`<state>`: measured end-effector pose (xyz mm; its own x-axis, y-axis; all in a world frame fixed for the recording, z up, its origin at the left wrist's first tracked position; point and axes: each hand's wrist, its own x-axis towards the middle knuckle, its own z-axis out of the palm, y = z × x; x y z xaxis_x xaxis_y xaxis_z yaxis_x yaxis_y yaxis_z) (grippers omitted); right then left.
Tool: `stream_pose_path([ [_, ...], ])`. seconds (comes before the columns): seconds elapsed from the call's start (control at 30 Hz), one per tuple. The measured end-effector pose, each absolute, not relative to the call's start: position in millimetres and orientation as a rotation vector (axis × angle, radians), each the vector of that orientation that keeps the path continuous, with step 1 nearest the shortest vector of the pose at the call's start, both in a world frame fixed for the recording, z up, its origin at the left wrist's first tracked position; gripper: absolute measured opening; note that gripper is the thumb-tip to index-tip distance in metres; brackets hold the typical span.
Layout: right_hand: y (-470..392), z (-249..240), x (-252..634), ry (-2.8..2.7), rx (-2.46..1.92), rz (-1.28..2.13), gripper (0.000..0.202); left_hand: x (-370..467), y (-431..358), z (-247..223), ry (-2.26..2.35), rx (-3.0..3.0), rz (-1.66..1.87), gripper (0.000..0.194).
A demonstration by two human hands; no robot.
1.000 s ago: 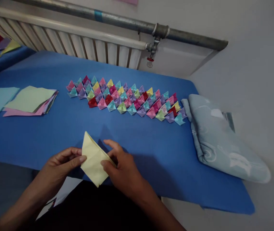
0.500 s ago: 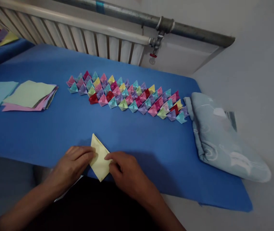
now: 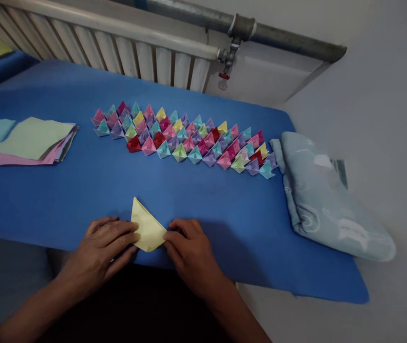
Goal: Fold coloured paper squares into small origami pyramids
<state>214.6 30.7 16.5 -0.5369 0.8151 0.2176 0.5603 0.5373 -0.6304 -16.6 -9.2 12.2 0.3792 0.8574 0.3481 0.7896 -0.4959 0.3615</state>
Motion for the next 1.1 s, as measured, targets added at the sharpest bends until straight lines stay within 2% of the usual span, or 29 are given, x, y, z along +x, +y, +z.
stream_pose_path([
  [0.6,36,23,202,-2.202,-1.391,0.731,0.013,-8,-9,4,1.773,2.264,0.766,0.009],
  [0.7,35,30,200,-2.355,-1.419,0.645,0.007,-8,-11,5,1.749,2.375,0.769,0.017],
  [0.83,32,40,195,-2.542,-1.431,0.578,0.023,-7,-12,8,1.585,2.510,0.697,0.028],
  [0.97,30,43,194,-2.494,-1.505,0.747,0.028,-6,-14,10,1.552,2.525,0.732,0.022],
  [1.1,30,44,194,-2.191,-1.534,1.140,0.026,-4,-15,12,1.561,2.513,0.760,0.019],
])
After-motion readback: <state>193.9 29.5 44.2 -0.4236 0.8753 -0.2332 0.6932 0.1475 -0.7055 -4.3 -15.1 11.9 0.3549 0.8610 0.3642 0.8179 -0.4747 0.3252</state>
